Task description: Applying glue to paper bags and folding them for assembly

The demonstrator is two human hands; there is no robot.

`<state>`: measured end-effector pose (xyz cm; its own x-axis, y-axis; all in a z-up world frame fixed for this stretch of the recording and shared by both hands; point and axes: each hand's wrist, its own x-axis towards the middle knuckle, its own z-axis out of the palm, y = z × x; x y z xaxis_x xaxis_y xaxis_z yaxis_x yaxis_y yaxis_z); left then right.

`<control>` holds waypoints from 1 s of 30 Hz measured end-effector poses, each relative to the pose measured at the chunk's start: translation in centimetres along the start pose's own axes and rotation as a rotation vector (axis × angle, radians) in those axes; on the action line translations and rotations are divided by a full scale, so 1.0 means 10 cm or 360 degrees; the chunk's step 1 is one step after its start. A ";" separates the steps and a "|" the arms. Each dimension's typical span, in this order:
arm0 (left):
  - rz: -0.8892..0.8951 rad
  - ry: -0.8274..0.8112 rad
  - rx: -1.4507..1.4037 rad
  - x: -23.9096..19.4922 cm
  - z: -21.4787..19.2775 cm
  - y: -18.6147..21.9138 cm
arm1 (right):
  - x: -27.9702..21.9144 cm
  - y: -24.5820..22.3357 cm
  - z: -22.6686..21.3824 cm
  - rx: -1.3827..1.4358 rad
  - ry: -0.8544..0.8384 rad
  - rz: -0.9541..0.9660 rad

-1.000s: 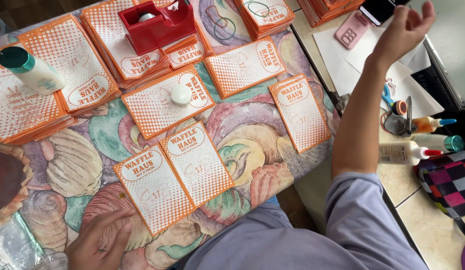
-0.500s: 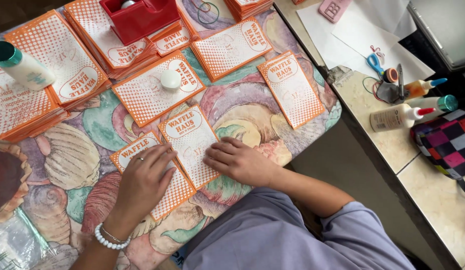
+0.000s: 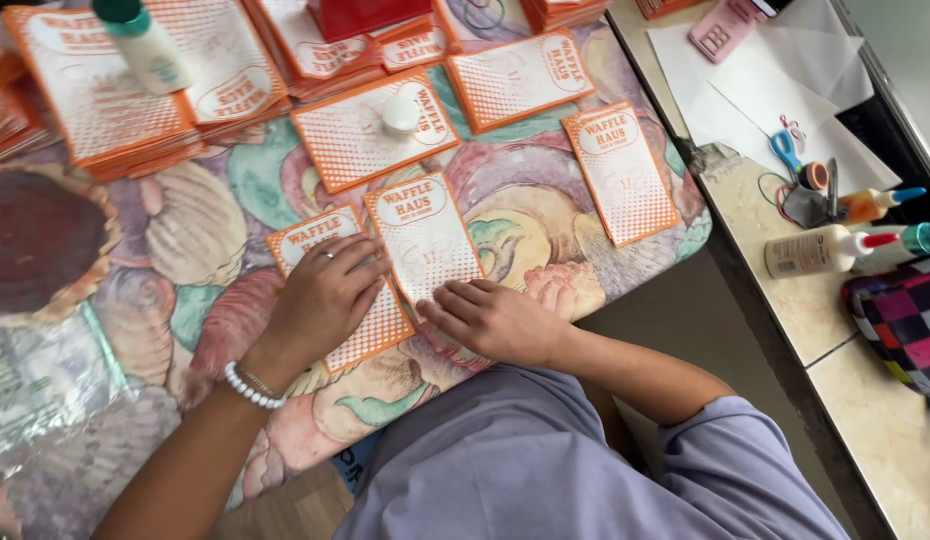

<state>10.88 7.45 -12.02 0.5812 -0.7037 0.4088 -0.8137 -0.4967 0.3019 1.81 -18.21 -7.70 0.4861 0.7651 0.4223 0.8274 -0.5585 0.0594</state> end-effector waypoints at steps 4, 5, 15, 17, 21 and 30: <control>0.0011 0.0040 -0.0034 -0.01 -0.01 0.01 | -0.05 -0.04 0.02 0.0261 0.0026 0.0287; 0.0008 0.0044 -0.0044 0.00 -0.01 0.01 | -0.11 -0.04 0.08 0.0305 0.0039 0.0453; 0.0193 0.0318 -0.0043 0.16 -0.26 0.31 | -0.40 0.08 0.47 0.1532 0.0558 0.2047; 0.0092 0.0197 -0.0106 0.20 -0.24 0.41 | -0.43 0.11 0.46 0.1832 0.0738 0.2107; -0.0010 -0.0198 -0.0156 0.18 -0.11 0.48 | -0.55 0.21 0.58 0.1803 0.1139 0.2106; -0.0058 -0.0476 0.0132 0.36 0.09 0.48 | -1.13 0.46 0.13 0.0934 0.1110 0.1905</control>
<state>9.11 2.05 -9.89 0.5915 -0.7968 0.1237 -0.7975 -0.5554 0.2356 0.53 -28.97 -13.40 0.8492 -0.4336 0.3015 0.1235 -0.3920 -0.9116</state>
